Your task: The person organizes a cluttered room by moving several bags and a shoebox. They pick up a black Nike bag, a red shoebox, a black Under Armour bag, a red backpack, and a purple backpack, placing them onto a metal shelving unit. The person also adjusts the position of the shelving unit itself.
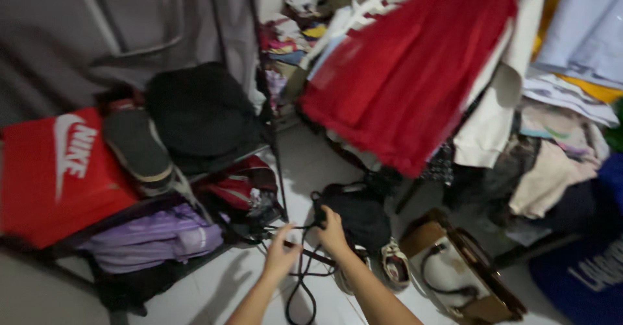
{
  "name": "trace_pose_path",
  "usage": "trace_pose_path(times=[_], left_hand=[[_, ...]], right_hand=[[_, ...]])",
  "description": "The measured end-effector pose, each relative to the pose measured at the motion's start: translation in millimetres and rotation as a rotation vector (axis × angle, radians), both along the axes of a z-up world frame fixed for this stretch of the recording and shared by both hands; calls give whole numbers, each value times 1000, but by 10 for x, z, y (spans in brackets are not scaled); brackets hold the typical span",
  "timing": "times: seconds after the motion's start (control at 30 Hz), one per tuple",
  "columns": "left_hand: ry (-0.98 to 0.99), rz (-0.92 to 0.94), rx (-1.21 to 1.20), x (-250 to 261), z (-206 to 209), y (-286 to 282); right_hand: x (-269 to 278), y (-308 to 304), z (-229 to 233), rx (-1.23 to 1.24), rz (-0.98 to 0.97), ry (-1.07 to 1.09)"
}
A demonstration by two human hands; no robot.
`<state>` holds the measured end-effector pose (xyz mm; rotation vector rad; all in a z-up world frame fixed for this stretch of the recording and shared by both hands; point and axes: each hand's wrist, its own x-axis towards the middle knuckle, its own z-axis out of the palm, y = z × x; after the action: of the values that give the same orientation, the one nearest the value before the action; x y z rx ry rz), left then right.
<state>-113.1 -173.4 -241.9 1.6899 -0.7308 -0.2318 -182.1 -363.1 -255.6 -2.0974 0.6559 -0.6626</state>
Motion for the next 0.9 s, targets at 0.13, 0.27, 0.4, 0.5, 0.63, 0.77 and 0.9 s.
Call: trace_pose_path(times=[0.13,0.27,0.4,0.5,0.63,0.77,0.9], left_hand=[[-509,233,-39,490,930,472],[-717,522,181,878,1899,1097],[-762,756,381,1197,2306,1578],[-709,838,543,1481,2390,1874],[-542,794,808,1664,2331,2167],[-561,770,834,1713,2237,2272],[-502,732,848,1774,2248,2307]], right_hand=[[451,458,983,66,179,-48],[797,980,1776,-137,304,-167],[1061,1406,2125,-189,414,-128],[1306,1728,2305,-295,544,-273],[1662,2118,2483,-262,617,-340],[2096,2449,2509,-223,511,-331],[2273,2683,2450,-134,406,-237]])
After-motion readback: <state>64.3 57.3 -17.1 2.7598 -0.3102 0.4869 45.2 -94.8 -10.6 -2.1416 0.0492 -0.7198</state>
